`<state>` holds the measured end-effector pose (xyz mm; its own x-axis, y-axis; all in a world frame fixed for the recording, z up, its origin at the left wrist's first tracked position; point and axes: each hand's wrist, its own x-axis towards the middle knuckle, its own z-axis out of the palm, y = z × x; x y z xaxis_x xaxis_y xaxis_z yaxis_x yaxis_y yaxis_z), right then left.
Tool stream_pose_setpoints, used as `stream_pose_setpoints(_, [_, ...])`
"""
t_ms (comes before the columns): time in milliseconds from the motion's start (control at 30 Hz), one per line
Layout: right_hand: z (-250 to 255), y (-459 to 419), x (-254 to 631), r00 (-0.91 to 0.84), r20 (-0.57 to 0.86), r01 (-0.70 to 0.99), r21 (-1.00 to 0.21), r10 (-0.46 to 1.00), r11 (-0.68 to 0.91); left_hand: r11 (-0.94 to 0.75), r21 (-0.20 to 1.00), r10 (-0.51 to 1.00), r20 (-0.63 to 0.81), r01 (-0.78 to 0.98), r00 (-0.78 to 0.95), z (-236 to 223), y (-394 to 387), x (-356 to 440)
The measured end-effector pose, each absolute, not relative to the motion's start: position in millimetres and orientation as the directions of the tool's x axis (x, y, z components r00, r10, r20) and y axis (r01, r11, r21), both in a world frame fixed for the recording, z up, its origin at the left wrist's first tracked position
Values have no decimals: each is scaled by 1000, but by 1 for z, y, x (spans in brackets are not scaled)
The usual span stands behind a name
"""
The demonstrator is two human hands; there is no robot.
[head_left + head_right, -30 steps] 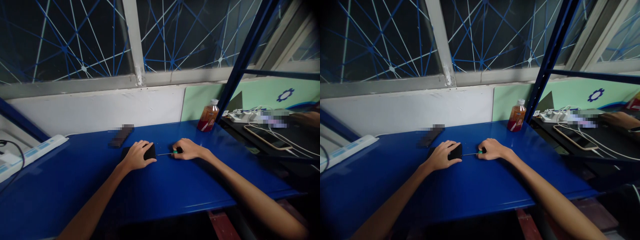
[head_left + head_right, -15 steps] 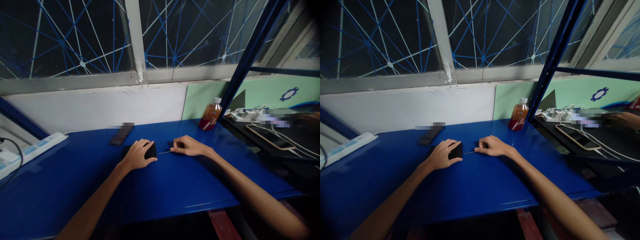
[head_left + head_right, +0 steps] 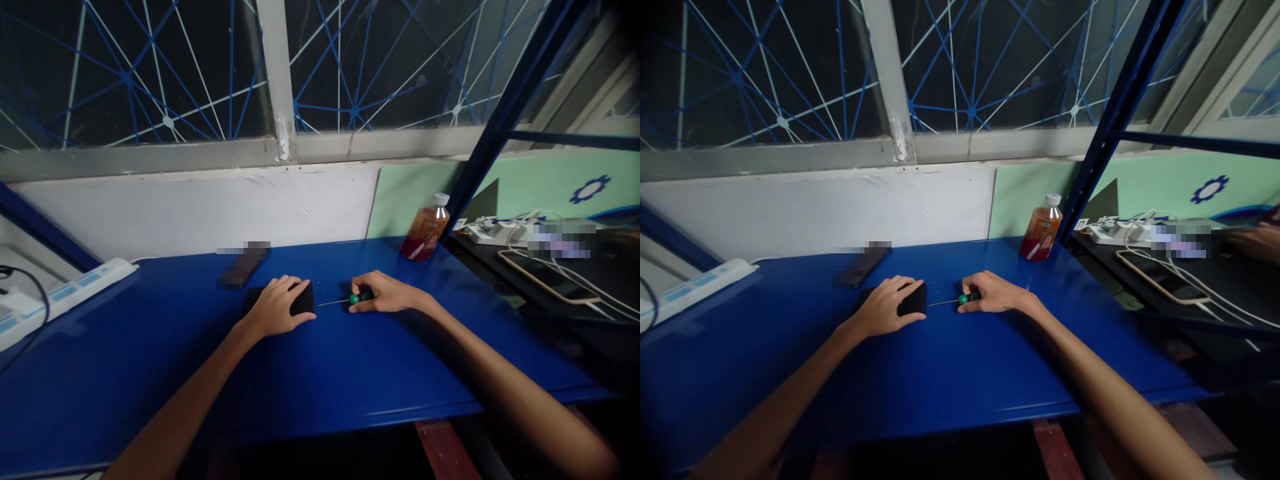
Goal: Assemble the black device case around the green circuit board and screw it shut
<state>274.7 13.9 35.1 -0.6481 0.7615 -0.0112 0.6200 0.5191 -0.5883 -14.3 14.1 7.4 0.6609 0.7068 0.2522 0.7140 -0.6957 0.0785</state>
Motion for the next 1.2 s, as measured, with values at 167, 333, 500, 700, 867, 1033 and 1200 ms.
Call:
stream_pose_setpoints(167, [35, 12, 270, -633, -22, 641, -575, 774, 508, -695, 78, 709, 241, 715, 663, 6, 15, -14])
stream_pose_setpoints(333, [39, 12, 273, -615, 38, 676, -489, 788, 551, -696, 77, 707, 249, 714, 662, 5, 15, -15])
stream_pose_setpoints(500, [39, 12, 276, -634, 46, 686, -428, 772, 589, -700, 78, 704, 241, 710, 668, 5, 14, -15])
stream_pose_setpoints(700, [38, 9, 268, -615, -12, 710, -445, 789, 546, -697, 90, 708, 247, 712, 662, 4, 15, -15])
stream_pose_setpoints(867, [43, 7, 267, -603, 41, 694, -465, 796, 550, -698, 91, 706, 256, 710, 661, 5, 14, -16])
stream_pose_setpoints(1033, [40, 11, 273, -635, 8, 676, -478, 773, 561, -703, 92, 700, 265, 705, 663, 3, 15, -17])
stream_pose_setpoints(1200, [34, 15, 274, -649, -1, 666, -483, 761, 568, -697, 72, 702, 271, 714, 658, 2, 15, -17])
